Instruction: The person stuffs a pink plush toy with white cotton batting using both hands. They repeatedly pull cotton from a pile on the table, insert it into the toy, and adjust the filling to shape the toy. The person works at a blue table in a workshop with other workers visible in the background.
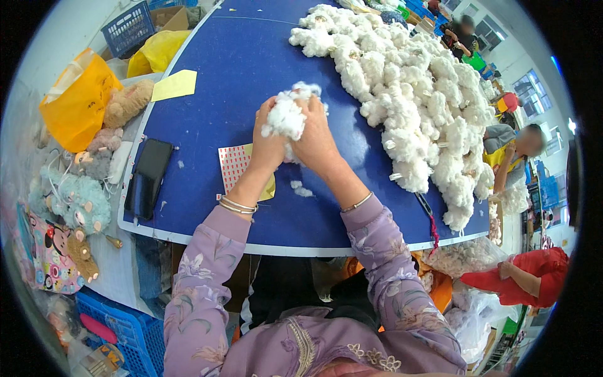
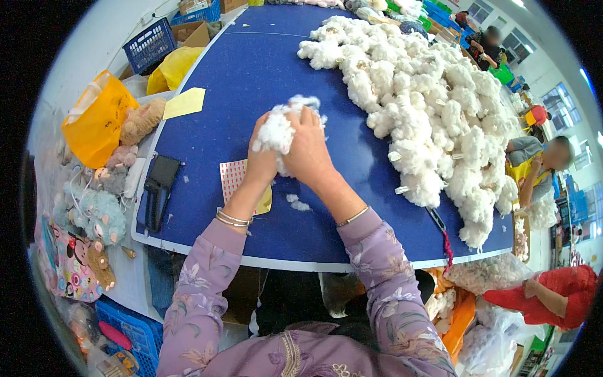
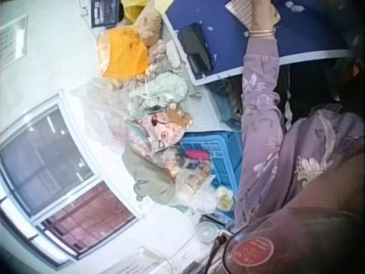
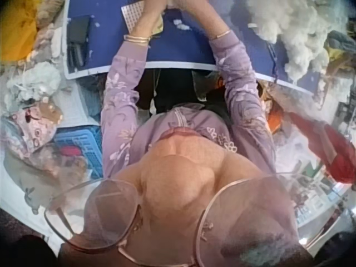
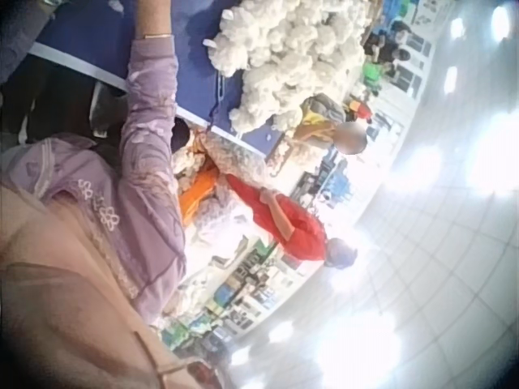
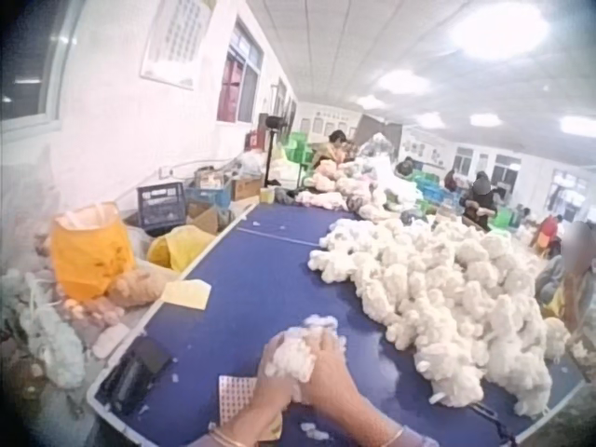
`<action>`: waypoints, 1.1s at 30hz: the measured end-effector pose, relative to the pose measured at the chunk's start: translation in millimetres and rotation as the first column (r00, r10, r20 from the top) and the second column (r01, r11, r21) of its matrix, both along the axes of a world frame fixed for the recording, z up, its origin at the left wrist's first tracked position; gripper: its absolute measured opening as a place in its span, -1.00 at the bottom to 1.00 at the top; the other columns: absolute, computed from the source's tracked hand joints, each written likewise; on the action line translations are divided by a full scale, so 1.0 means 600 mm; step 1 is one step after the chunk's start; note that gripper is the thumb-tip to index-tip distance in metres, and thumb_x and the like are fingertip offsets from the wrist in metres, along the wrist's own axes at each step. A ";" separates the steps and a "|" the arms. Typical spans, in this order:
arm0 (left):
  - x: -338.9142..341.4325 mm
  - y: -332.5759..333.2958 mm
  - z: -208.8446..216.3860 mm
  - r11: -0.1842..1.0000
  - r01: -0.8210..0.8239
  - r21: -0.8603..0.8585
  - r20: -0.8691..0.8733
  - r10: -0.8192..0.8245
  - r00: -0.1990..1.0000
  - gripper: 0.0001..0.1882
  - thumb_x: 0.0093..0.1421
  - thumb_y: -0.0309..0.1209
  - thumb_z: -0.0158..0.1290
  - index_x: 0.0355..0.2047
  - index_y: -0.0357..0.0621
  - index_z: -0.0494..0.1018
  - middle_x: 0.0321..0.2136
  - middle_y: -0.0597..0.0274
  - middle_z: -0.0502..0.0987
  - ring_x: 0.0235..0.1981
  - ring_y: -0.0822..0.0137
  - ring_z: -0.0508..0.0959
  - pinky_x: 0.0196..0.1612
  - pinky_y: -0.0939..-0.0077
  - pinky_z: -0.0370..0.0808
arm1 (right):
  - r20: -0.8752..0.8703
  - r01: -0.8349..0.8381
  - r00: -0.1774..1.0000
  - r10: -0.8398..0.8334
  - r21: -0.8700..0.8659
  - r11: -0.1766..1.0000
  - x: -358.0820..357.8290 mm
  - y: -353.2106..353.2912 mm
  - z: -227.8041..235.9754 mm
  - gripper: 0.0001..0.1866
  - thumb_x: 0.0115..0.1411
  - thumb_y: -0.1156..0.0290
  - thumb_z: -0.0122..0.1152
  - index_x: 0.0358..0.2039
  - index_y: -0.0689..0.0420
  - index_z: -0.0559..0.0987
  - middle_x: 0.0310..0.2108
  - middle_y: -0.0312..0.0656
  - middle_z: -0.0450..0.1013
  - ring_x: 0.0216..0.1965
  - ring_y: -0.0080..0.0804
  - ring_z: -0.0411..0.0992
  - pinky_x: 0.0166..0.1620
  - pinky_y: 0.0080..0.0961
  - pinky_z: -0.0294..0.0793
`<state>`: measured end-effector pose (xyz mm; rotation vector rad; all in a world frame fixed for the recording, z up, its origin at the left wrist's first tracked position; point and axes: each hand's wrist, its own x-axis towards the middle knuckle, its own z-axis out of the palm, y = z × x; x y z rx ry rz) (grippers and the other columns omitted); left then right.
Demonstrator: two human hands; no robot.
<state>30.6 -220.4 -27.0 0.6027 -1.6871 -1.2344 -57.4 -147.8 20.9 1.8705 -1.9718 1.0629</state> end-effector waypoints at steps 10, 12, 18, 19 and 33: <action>0.025 0.024 0.048 0.785 0.515 0.346 -0.317 -0.418 0.851 -0.52 0.20 -0.43 0.13 0.10 -0.20 0.25 -0.01 0.22 0.43 0.01 0.39 0.45 0.06 0.44 0.45 | -0.069 -0.001 0.998 0.002 0.018 1.000 -0.006 0.040 0.048 -0.53 0.02 0.46 0.18 -0.01 0.28 0.41 -0.10 0.10 0.39 0.01 0.12 0.31 0.05 -0.15 0.34; 0.017 0.020 0.042 0.726 0.580 0.370 -0.405 -0.436 0.804 -0.54 0.26 -0.38 0.08 0.14 -0.17 0.28 0.01 0.22 0.44 0.01 0.37 0.48 0.06 0.43 0.47 | -0.015 -0.065 0.998 0.065 -0.022 0.998 0.014 0.060 0.061 -0.46 0.03 0.45 0.17 0.06 0.31 0.36 -0.07 0.13 0.39 0.01 0.14 0.32 0.07 -0.15 0.33; 0.010 0.018 0.023 0.895 0.421 0.149 -0.264 -0.374 0.889 -0.68 0.18 -0.45 0.13 -0.06 -0.19 0.40 -0.19 0.22 0.54 -0.14 0.38 0.55 -0.09 0.47 0.52 | 0.361 -0.200 0.913 0.188 -0.004 0.980 0.030 0.087 0.046 -0.60 0.09 0.46 0.21 -0.04 0.28 0.46 -0.09 0.19 0.39 0.00 0.13 0.32 0.06 -0.11 0.27; 0.010 0.020 0.022 0.945 0.319 0.068 -0.191 -0.302 0.934 -0.71 0.18 -0.44 0.13 -0.09 -0.20 0.39 -0.20 0.22 0.54 -0.16 0.37 0.55 -0.11 0.46 0.51 | 0.261 -0.109 0.958 0.121 -0.062 0.992 0.025 0.078 0.038 -0.63 0.07 0.46 0.23 -0.09 0.26 0.47 -0.09 0.17 0.39 -0.01 0.12 0.32 0.04 -0.14 0.28; 0.008 0.073 0.067 0.893 0.078 -0.443 0.003 -0.086 0.996 -0.35 0.02 -0.58 0.08 0.15 -0.21 0.13 0.01 -0.20 0.27 0.12 -0.15 0.27 0.25 0.14 0.21 | 0.719 0.050 0.695 -0.009 -0.036 0.998 -0.026 0.043 0.019 -0.71 0.07 0.44 0.31 -0.18 0.24 0.53 -0.27 -0.25 0.55 -0.26 -0.59 0.47 -0.19 -0.54 0.50</action>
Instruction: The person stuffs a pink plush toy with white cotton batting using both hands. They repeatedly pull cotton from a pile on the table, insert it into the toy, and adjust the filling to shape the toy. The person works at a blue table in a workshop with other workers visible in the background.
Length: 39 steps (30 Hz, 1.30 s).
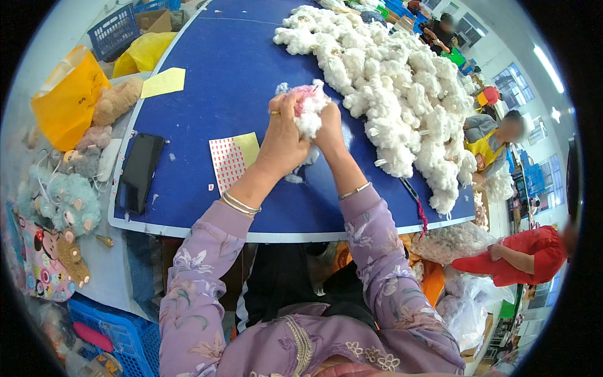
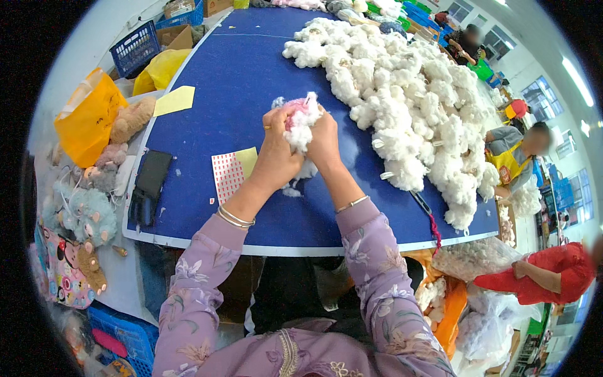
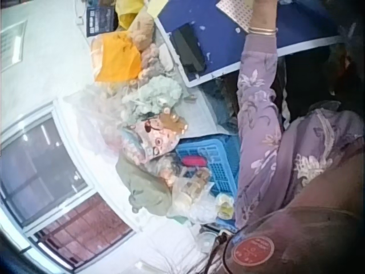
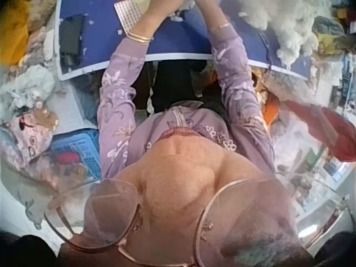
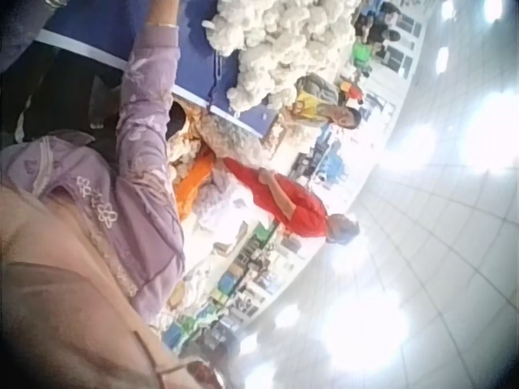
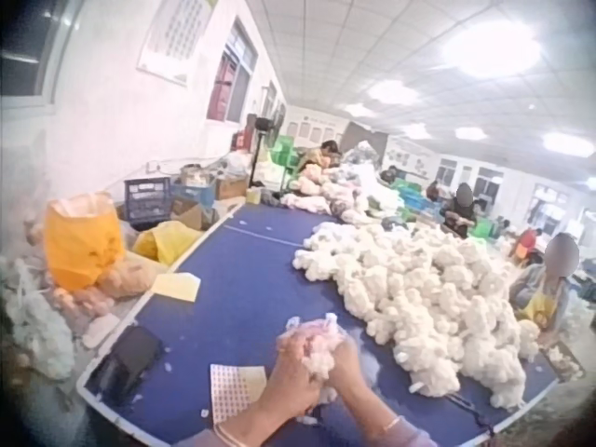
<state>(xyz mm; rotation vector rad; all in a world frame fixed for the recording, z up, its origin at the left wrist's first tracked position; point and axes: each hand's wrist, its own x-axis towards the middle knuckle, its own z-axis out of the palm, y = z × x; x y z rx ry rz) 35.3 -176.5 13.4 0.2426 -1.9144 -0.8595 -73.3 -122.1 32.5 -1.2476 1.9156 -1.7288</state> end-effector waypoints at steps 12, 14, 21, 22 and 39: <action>0.031 -0.062 0.011 0.783 0.312 0.538 0.110 -0.432 0.895 -0.56 0.10 -0.50 0.12 0.01 -0.26 0.37 -0.16 0.20 0.52 -0.20 0.39 0.53 -0.13 0.47 0.49 | -0.662 -0.031 0.736 0.140 0.175 0.984 0.018 0.039 0.049 -0.53 -0.10 0.66 0.23 -0.08 0.26 0.47 -0.05 0.02 0.40 -0.03 0.09 0.41 -0.03 -0.23 0.45; 0.026 -0.061 0.003 0.817 0.305 0.490 0.083 -0.392 0.916 -0.58 0.07 -0.47 0.15 -0.04 -0.29 0.37 -0.20 0.11 0.54 -0.19 0.33 0.55 -0.11 0.42 0.49 | -0.663 -0.054 0.726 0.185 0.213 0.975 0.016 0.043 0.040 -0.39 -0.11 0.69 0.20 0.05 0.24 0.38 0.06 0.08 0.32 0.11 0.15 0.30 0.11 -0.22 0.37; 0.016 -0.033 0.010 0.873 0.206 0.442 0.057 -0.256 0.965 -0.75 0.14 -0.48 0.11 -0.16 -0.17 0.40 -0.25 0.22 0.54 -0.20 0.41 0.53 -0.15 0.44 0.48 | 0.097 -0.046 0.994 0.056 -0.096 0.994 0.013 0.071 0.052 -0.46 0.28 0.32 0.07 0.21 0.25 0.26 0.16 0.03 0.28 0.19 -0.30 0.25 0.21 -0.40 0.25; 0.016 -0.032 0.009 0.841 0.219 0.495 0.038 -0.272 0.961 -0.75 0.14 -0.48 0.11 -0.16 -0.17 0.40 -0.26 0.23 0.54 -0.20 0.41 0.53 -0.15 0.46 0.48 | 0.276 0.065 0.960 -0.045 -0.061 0.996 0.001 0.063 0.042 -0.48 0.31 0.28 0.09 0.19 0.28 0.29 0.04 -0.06 0.38 0.04 -0.41 0.37 0.10 -0.47 0.36; -0.013 -0.015 -0.037 0.924 0.030 0.382 -0.011 -0.028 1.000 -0.64 0.18 -0.45 0.08 -0.08 -0.32 0.25 -0.21 -0.23 0.53 -0.14 -0.16 0.56 -0.10 0.18 0.48 | -0.396 0.216 0.900 -0.183 0.042 0.975 0.017 0.038 0.015 -0.60 0.04 0.65 0.21 -0.06 0.31 0.41 -0.23 0.05 0.51 -0.19 -0.19 0.52 -0.10 -0.36 0.49</action>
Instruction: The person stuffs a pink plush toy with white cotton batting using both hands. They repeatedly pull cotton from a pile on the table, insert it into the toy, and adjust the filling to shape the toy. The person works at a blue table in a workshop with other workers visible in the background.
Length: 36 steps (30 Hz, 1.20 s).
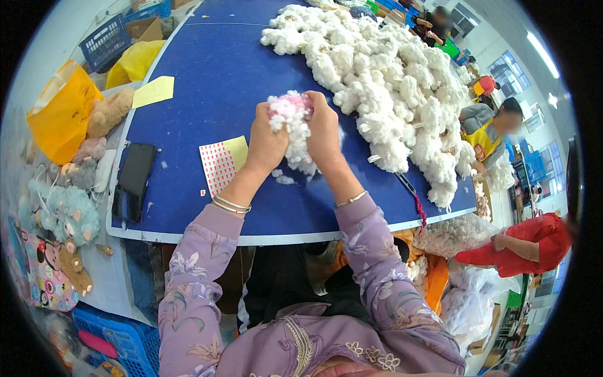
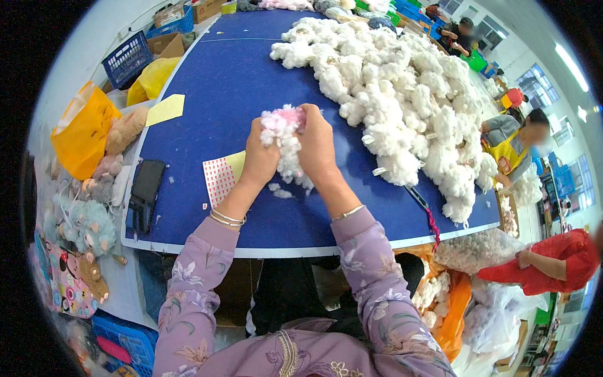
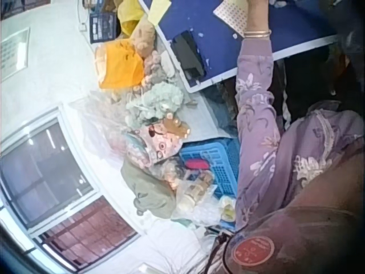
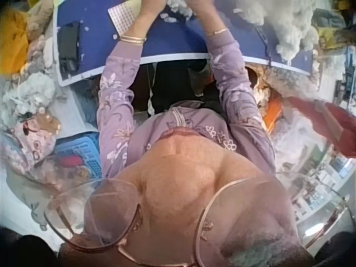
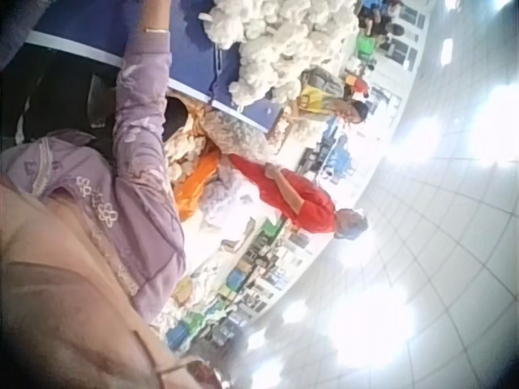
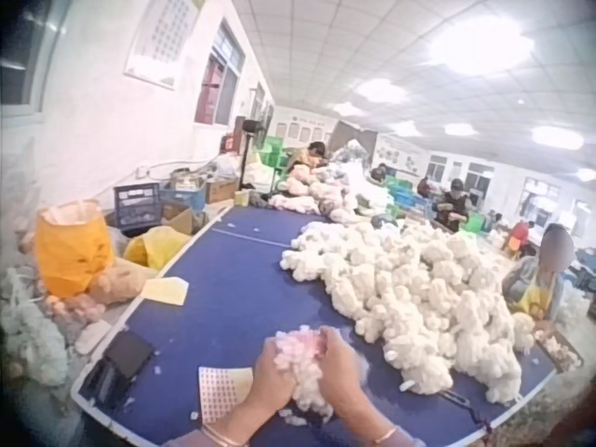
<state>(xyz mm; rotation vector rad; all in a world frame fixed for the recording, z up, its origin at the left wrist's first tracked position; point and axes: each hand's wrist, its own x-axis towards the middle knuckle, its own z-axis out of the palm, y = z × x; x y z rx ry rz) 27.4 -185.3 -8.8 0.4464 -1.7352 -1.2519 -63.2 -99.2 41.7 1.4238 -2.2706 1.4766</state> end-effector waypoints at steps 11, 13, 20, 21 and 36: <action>0.026 0.007 0.033 0.997 0.060 0.041 0.022 -0.061 0.998 -0.51 0.15 -0.29 0.14 -0.09 -0.39 0.22 -0.23 -0.19 0.50 -0.21 0.01 0.57 -0.14 0.24 0.49 | -0.170 0.087 0.983 -0.075 0.064 0.994 -0.012 -0.039 0.017 -0.83 0.06 0.59 0.08 -0.29 0.21 0.42 -0.31 -0.02 0.42 -0.24 -0.01 0.43 -0.22 -0.24 0.42; 0.017 0.005 0.031 0.996 0.045 0.073 0.063 -0.049 0.997 -0.53 0.17 -0.29 0.11 -0.05 -0.38 0.26 -0.20 -0.10 0.51 -0.20 0.14 0.56 -0.14 0.30 0.50 | -0.132 0.018 0.991 -0.019 -0.004 1.000 -0.035 -0.035 -0.001 -0.86 0.05 0.58 0.08 -0.33 0.23 0.41 -0.34 0.00 0.41 -0.28 -0.02 0.43 -0.30 -0.21 0.39; 0.009 -0.053 -0.010 0.901 0.273 0.337 -0.075 -0.263 0.962 -0.60 0.28 -0.43 -0.08 0.12 -0.22 0.35 -0.05 0.18 0.52 -0.14 0.38 0.58 -0.11 0.47 0.54 | -0.259 -0.006 0.966 0.021 0.058 0.998 -0.015 -0.047 0.015 -0.84 0.03 0.61 0.07 -0.32 0.24 0.39 -0.30 0.12 0.40 -0.26 0.16 0.45 -0.23 -0.04 0.45; 0.021 -0.044 0.020 0.825 0.373 0.425 0.006 -0.415 0.910 -0.58 0.31 -0.39 -0.10 0.17 -0.18 0.29 -0.04 0.19 0.52 -0.13 0.42 0.57 -0.13 0.52 0.55 | -0.296 0.000 0.955 0.021 0.069 0.998 -0.022 -0.035 0.024 -0.83 0.02 0.60 0.06 -0.32 0.21 0.38 -0.30 0.05 0.38 -0.28 0.15 0.43 -0.24 -0.04 0.41; -0.002 -0.025 -0.023 0.874 0.372 0.314 -0.068 -0.370 0.927 -0.56 0.36 -0.24 -0.08 0.17 -0.18 0.33 0.08 0.21 0.44 0.05 0.31 0.49 0.03 0.40 0.48 | -0.399 -0.214 0.888 0.229 0.082 0.973 0.015 0.056 -0.002 -0.55 -0.06 0.42 0.32 -0.16 0.27 0.40 -0.22 0.03 0.36 -0.16 0.01 0.39 -0.12 -0.19 0.44</action>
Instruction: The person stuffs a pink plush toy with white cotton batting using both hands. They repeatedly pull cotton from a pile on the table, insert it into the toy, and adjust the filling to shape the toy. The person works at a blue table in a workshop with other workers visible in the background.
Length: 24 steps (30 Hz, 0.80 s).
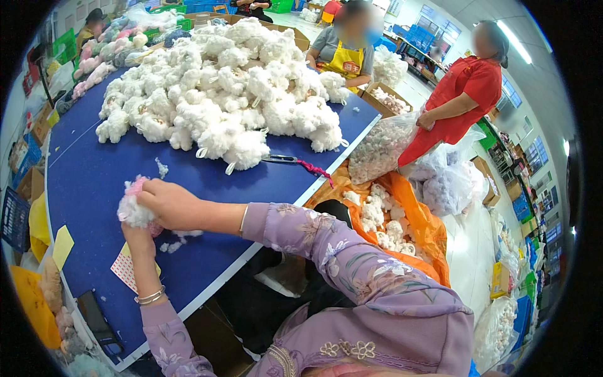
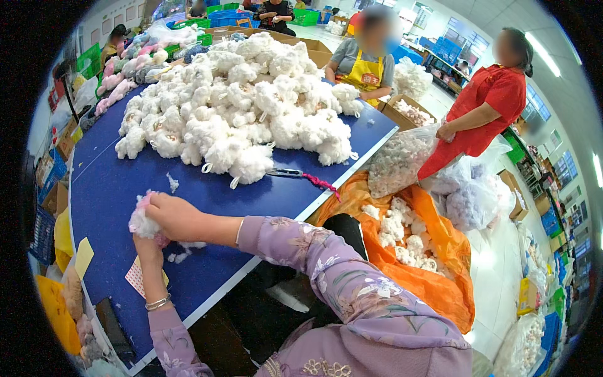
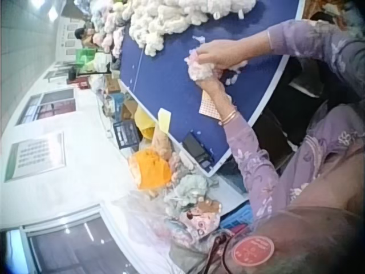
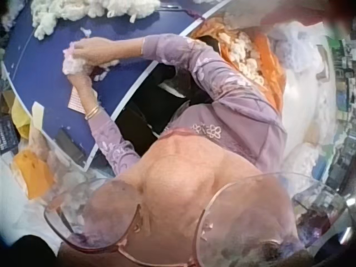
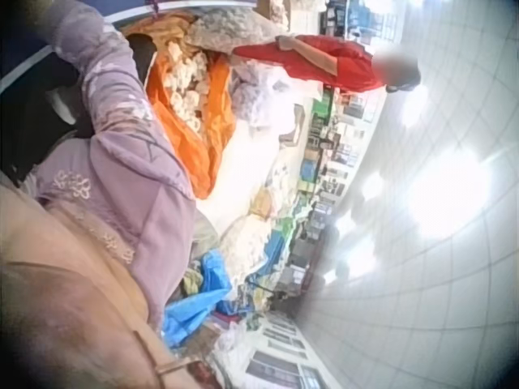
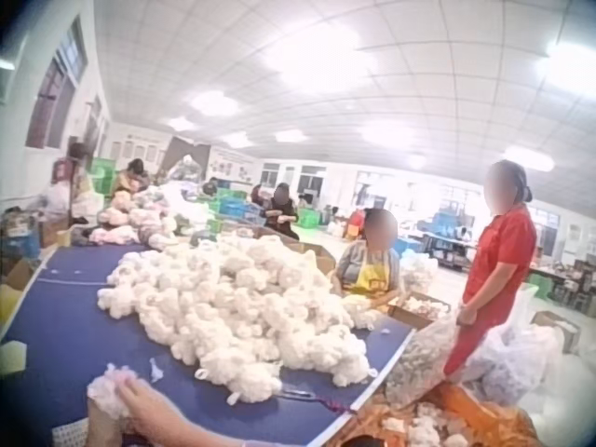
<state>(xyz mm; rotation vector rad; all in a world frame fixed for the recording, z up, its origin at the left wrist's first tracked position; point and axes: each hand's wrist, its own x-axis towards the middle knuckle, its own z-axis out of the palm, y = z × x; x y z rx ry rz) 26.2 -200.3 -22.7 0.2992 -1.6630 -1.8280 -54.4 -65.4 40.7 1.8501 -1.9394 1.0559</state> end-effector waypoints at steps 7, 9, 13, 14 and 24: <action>0.023 0.001 0.012 0.852 0.250 0.461 -0.130 -0.213 0.968 -0.53 0.37 -0.25 -0.11 0.23 -0.16 0.21 0.06 0.20 0.44 0.01 0.28 0.53 -0.06 0.29 0.59 | 0.136 0.183 0.973 -0.189 0.053 0.982 0.003 -0.042 0.005 -0.67 -0.07 0.48 0.27 -0.27 0.27 0.41 -0.25 0.06 0.38 -0.19 0.04 0.42 -0.16 -0.18 0.48; 0.026 -0.003 0.017 0.878 0.308 0.366 -0.102 -0.291 0.951 -0.54 0.35 -0.31 -0.07 0.21 -0.15 0.22 0.03 0.20 0.45 -0.05 0.29 0.55 -0.14 0.30 0.61 | 0.170 0.180 0.970 -0.174 -0.019 0.983 0.004 -0.038 0.011 -0.67 -0.05 0.45 0.26 -0.26 0.26 0.42 -0.25 0.06 0.38 -0.17 0.05 0.41 -0.15 -0.17 0.47; 0.021 0.016 0.024 0.926 0.235 0.294 0.012 -0.249 0.968 -0.54 0.27 -0.44 0.02 0.17 -0.12 0.25 -0.04 0.21 0.46 -0.16 0.33 0.58 -0.27 0.37 0.63 | 0.338 0.209 0.921 -0.192 -0.014 0.978 -0.011 -0.029 -0.005 -0.65 0.05 0.33 0.23 -0.19 0.23 0.42 -0.22 0.06 0.39 -0.15 0.11 0.38 -0.11 -0.10 0.41; 0.018 0.027 0.029 0.912 0.234 0.337 -0.025 -0.240 0.971 -0.54 0.25 -0.48 0.04 0.16 -0.11 0.27 -0.08 0.23 0.47 -0.17 0.37 0.57 -0.29 0.45 0.61 | 0.359 0.209 0.915 -0.185 -0.029 0.978 -0.020 -0.033 -0.020 -0.65 0.14 0.25 0.16 -0.17 0.24 0.43 -0.21 0.09 0.40 -0.15 0.12 0.36 -0.10 -0.07 0.37; 0.005 -0.029 -0.033 0.959 0.258 0.119 -0.134 -0.242 0.961 -0.53 0.34 -0.32 -0.01 0.20 -0.21 0.24 0.06 0.19 0.44 0.03 0.32 0.50 0.10 0.33 0.46 | 0.428 0.067 0.904 0.004 -0.150 0.986 0.054 -0.005 0.011 -0.70 0.30 0.29 -0.08 -0.17 0.31 0.43 -0.16 0.08 0.34 -0.07 0.03 0.31 0.01 -0.14 0.28</action>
